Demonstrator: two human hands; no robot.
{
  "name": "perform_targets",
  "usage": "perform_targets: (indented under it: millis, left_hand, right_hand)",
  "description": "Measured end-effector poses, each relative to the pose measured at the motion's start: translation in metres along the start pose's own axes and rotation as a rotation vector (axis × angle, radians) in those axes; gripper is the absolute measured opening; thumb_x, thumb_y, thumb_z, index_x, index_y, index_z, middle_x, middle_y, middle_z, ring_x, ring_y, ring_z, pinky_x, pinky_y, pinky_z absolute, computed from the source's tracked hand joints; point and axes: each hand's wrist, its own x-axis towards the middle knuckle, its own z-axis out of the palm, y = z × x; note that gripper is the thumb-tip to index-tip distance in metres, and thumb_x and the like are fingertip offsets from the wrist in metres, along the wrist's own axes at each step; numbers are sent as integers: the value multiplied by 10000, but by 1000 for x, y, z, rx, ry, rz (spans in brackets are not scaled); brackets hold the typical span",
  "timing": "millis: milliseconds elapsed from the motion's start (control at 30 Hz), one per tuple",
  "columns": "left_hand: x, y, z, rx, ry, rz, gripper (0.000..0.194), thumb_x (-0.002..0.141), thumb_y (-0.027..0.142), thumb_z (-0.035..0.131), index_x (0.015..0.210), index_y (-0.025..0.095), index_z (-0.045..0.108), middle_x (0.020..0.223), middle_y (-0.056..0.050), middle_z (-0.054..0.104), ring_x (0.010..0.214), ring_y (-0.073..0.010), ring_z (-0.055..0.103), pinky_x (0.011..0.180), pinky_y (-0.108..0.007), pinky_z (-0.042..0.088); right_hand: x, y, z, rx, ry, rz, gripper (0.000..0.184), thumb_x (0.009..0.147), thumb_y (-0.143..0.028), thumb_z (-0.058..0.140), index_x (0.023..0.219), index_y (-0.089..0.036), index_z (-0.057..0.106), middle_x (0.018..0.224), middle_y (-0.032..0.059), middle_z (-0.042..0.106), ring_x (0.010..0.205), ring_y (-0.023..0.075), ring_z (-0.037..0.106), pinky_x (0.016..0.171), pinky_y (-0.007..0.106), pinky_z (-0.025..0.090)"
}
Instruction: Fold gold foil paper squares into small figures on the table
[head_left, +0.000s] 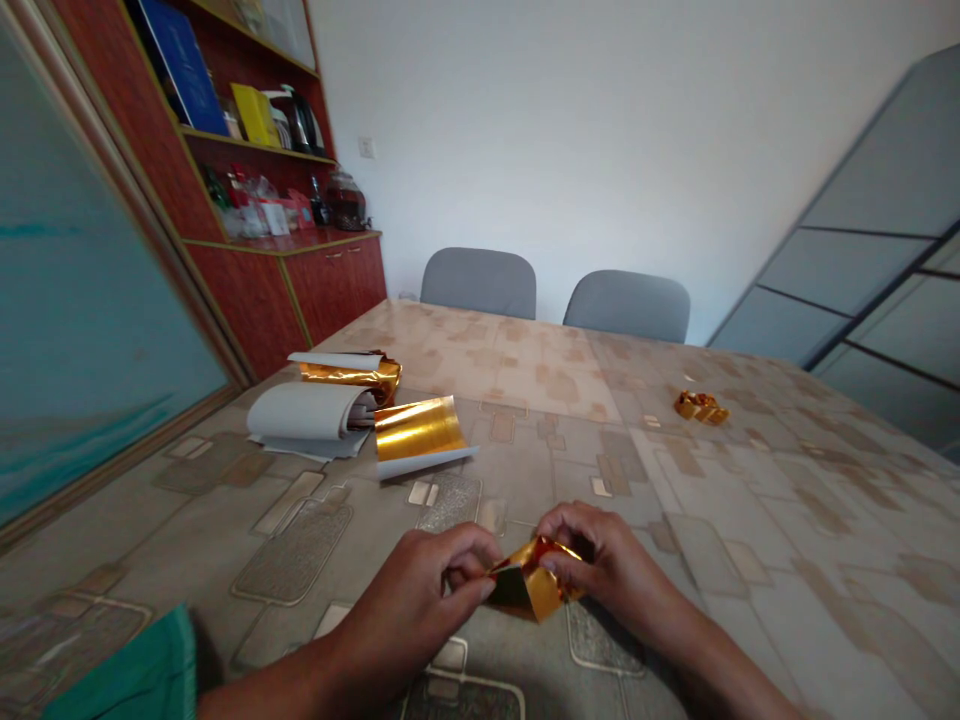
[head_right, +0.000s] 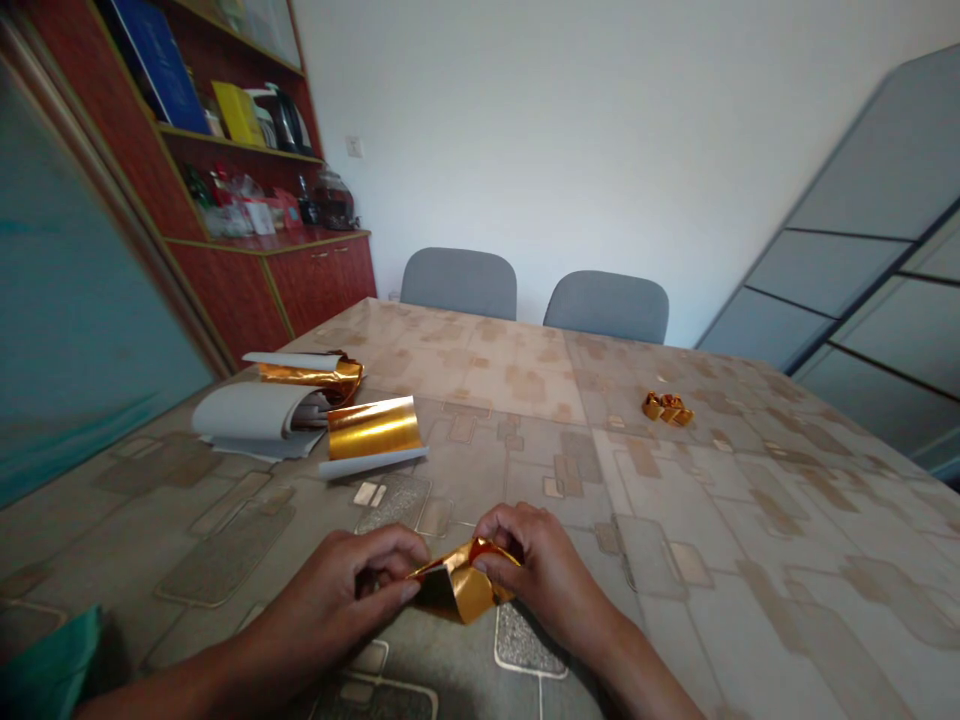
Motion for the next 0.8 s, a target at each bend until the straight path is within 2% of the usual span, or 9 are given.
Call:
perform_targets:
  millis: [67,133,200,300,367,433,533,633,800]
  left_hand:
    - [0,1,-4,75,26,41,110,903,192,593,967,187,682,629,50,619,561,-125,531,531,-215,329]
    - [-1,2,-8,186,71,147,112,927,189,577,899,184,685,665,25,637,590,-134,548,557,-225,356]
    - [-1,3,-11,307,134,329,164,951,164,539,858,175,674,736,-12,659,665,-154,575,615,-244,396]
    - [1,2,-13,426,215,613,164,960,88,501,923,158,645,857,-58,670,777,-178,577,720,-282,433]
    - [1,-1,-12,489,241,754,164,950,44,500,912,149,620,849,-62,654,754,-174,542,705,-286,424]
    - [0,-5,-9,584,241,831,195,951,26,482,858,149,600,784,-48,624,692,-168,493,641,-285,388]
    - [-5,-11,-2,739,173,814,302,1003,63,398,776,164,568,722,-30,589,641,-171,453,584,-307,327]
    - [-11,-16,6,816,91,742,360,1056,126,325,803,174,578,721,-15,578,633,-175,463,564,-326,292]
    - [-17,-22,15,805,45,624,278,1006,99,388,811,184,566,764,-10,590,657,-176,495,583,-320,312]
  right_hand:
    - [-1,-3,-1,-17,18,-17,80,868,-200,676,791,-198,652,720,-9,599,667,156,542,603,266,386]
    - [-2,-9,-4,-58,49,-70,111,887,-201,671,782,-204,634,778,5,621,722,167,568,646,281,404]
    - [-3,-19,-8,-125,73,-165,133,918,-215,661,791,-212,621,812,13,633,765,175,582,685,296,417]
    - [-7,-33,-14,-238,56,-319,174,977,-249,610,805,-221,591,808,13,618,785,180,575,694,300,418]
    - [-11,-40,-14,-317,19,-378,174,1009,-243,556,836,-222,564,824,15,613,796,181,569,691,298,422]
    - [-17,-42,-10,-425,-32,-389,163,1014,-201,528,852,-218,541,840,17,614,791,181,561,680,294,421]
    - [-27,-38,2,-574,-135,-385,165,975,-132,561,832,-210,537,830,12,629,756,181,558,665,298,418]
    - [-34,-31,14,-613,-212,-339,145,944,-110,616,846,-206,571,855,10,657,751,179,583,663,294,433]
    - [-36,-32,16,-566,-290,-195,67,968,-165,627,950,-229,633,953,7,676,843,185,615,731,295,473]
